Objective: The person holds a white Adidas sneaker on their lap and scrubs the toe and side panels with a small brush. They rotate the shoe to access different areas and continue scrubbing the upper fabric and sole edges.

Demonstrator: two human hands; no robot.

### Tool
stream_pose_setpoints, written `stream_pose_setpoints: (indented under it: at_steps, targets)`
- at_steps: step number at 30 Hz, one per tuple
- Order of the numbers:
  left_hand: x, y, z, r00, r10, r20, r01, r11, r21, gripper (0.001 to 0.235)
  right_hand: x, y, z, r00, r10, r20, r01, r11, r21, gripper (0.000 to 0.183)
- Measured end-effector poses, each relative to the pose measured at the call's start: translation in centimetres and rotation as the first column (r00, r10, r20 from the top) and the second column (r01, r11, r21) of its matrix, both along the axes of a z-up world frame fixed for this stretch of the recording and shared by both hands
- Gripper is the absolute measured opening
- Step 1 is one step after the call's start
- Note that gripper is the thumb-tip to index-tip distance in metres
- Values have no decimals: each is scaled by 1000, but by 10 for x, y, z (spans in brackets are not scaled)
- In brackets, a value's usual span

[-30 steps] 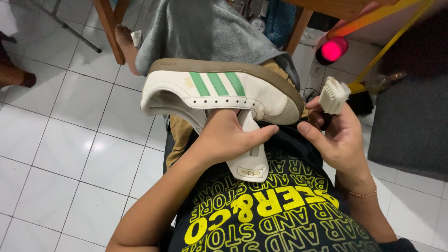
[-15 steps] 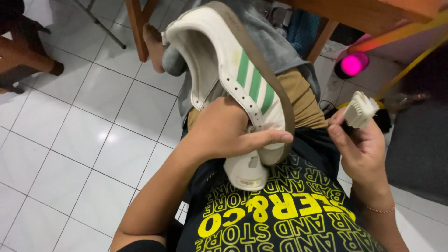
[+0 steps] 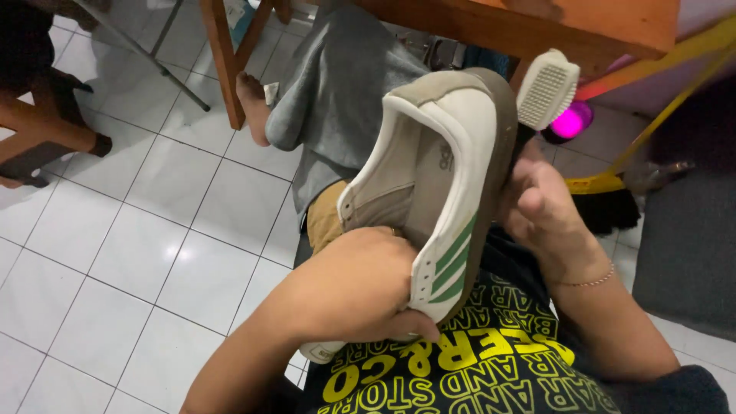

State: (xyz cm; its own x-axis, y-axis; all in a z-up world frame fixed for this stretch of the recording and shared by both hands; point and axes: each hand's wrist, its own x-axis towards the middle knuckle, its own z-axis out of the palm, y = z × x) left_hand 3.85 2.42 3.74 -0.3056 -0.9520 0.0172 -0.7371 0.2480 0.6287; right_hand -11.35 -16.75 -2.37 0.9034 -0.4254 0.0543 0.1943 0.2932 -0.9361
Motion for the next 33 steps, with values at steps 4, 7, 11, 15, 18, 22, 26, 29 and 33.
stream_pose_setpoints:
  at_steps: [4,7,11,15,18,22,26,29,33]
  targets:
    - [8,2,4,999,33,7,-33,999,-30,44,-3,-8,-35,997,-75,-29,77,995,65,57]
    - [21,8,22,983,44,-180,-86,969,-232,39,-1,-6,-31,986,-44,160,27,994,106,63]
    - [20,13,33,894,288,-343,-415,822,-390,23,-6,-3,-38,946,-201,253,195,979,49,73]
    - [7,13,37,720,421,-552,-663,652,-367,32,-6,1,-53,886,-358,294,437,858,-271,79]
    - [1,4,30,724,493,-483,-601,794,-91,47,-4,14,-59,895,-431,113,430,771,-470,74]
    - [-12,-13,4,674,610,-417,-713,685,-150,33,1,21,-31,934,-340,-110,236,819,-523,67]
    - [-12,-13,5,595,632,-497,-750,659,-60,17,-22,-10,-18,981,-180,66,186,807,-560,61]
    - [-8,-13,6,567,624,-537,-756,653,-39,16,-51,-20,-23,974,-206,-92,132,852,-506,59]
    - [-8,-12,0,586,594,-551,-741,668,-67,34,-75,-7,-28,855,-96,-509,-157,889,-431,40]
